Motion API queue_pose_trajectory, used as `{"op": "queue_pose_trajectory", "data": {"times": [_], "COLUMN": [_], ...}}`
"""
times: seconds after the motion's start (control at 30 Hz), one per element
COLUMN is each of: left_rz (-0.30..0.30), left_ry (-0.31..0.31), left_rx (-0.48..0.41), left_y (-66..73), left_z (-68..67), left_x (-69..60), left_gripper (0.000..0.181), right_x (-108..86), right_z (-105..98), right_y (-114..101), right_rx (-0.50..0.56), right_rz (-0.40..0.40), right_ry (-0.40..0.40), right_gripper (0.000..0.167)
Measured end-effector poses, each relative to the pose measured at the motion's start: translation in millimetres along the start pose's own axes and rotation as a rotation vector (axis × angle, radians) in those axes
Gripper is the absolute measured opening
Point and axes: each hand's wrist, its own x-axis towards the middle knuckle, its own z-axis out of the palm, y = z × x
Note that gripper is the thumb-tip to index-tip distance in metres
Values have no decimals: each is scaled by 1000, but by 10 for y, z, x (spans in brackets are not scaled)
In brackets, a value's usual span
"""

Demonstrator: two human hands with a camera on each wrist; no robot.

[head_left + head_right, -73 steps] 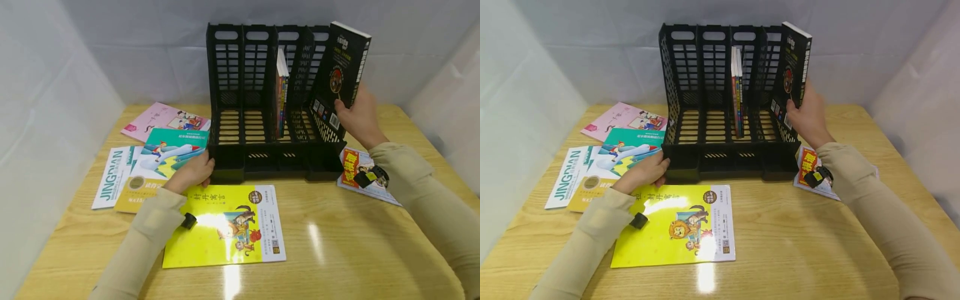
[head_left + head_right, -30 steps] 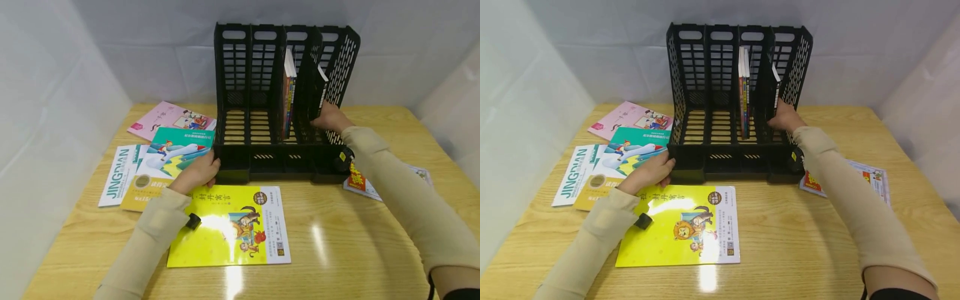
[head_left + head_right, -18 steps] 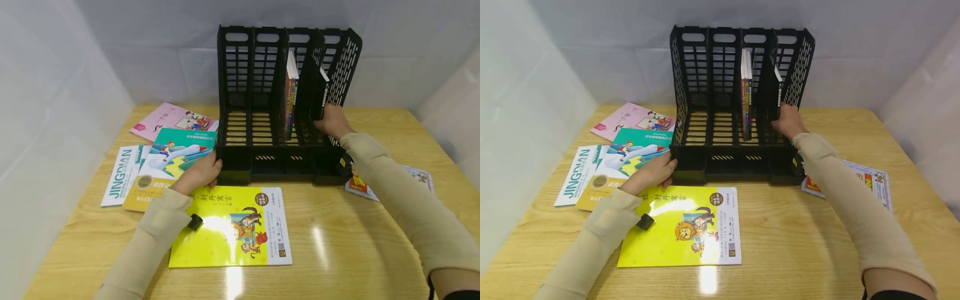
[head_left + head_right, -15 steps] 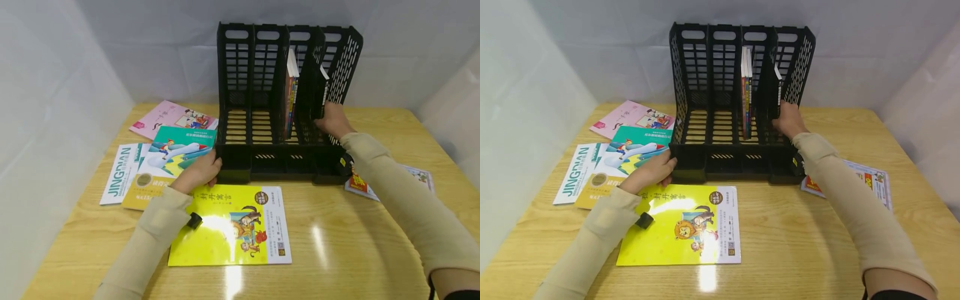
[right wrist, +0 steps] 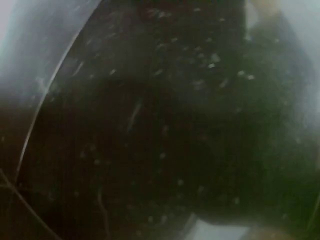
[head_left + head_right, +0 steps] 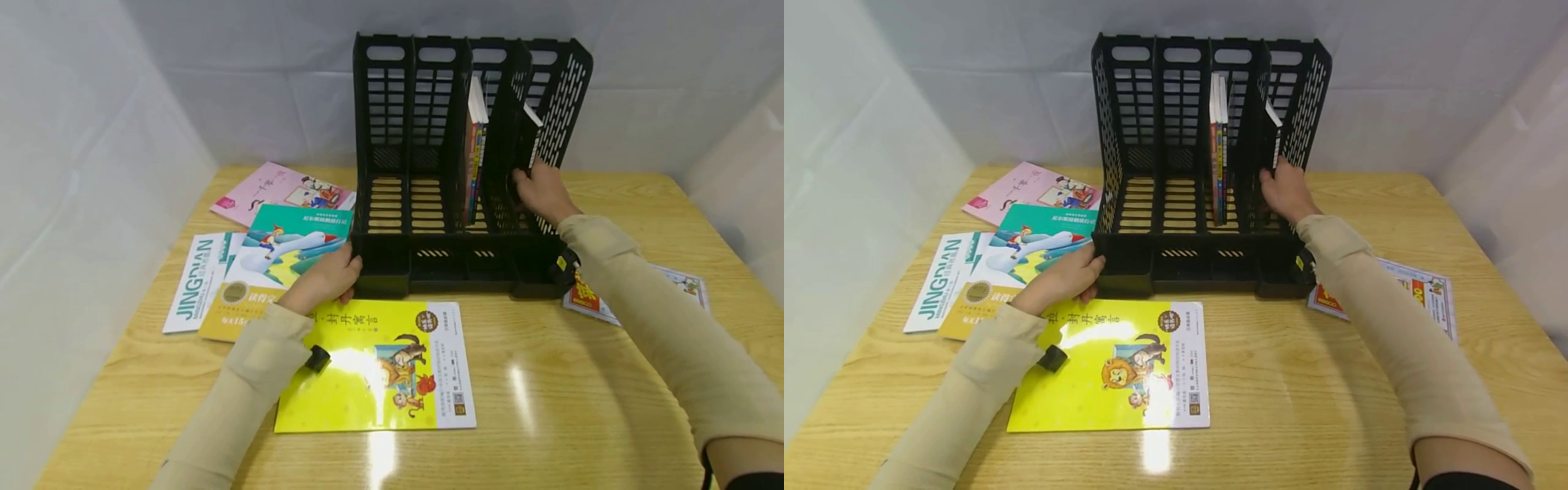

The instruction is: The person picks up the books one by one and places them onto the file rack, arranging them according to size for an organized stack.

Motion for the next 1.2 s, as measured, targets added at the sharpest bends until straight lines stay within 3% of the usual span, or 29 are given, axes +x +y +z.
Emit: {"op": "queue_pose_trajectory", "data": {"times": [0.1,0.27,0.33,0.4,0.5,0.6,0.7,0.87,1.07,1.2], "left_rz": [1,-2,-8,-9,-6,-10,-16,-27,-28,-33], "left_ry": [-1,-2,4,4,-3,-14,-10,-9,-4,0], "left_rx": [-3,-2,-2,-3,-11,-19,-15,-18,-13,-6], "left_y": [0,-7,-8,-8,-5,-6,-12,-28,-21,-5], "left_z": [0,1,3,13,39,57,45,15,15,4], "left_x": [4,5,-2,-5,-6,1,14,21,17,13], "left_gripper": [58,59,59,59,60,61,61,61,61,61], "right_x": [1,-42,-102,-209,-436,-706,-950,-1257,-1588,-1752], "right_z": [-12,-131,-197,-275,-409,-574,-739,-859,-714,-657], "right_y": [-1,-24,-31,-11,71,172,271,515,865,998], "right_rx": [-19,-65,-55,-24,42,40,27,-101,-234,-272], "right_rz": [-6,-19,-31,-59,-108,-158,-181,-191,-202,-162], "right_ry": [-20,-233,-281,-267,-184,-89,-49,-103,-165,-224], "right_gripper": [55,72,75,72,61,53,53,56,54,57]}}
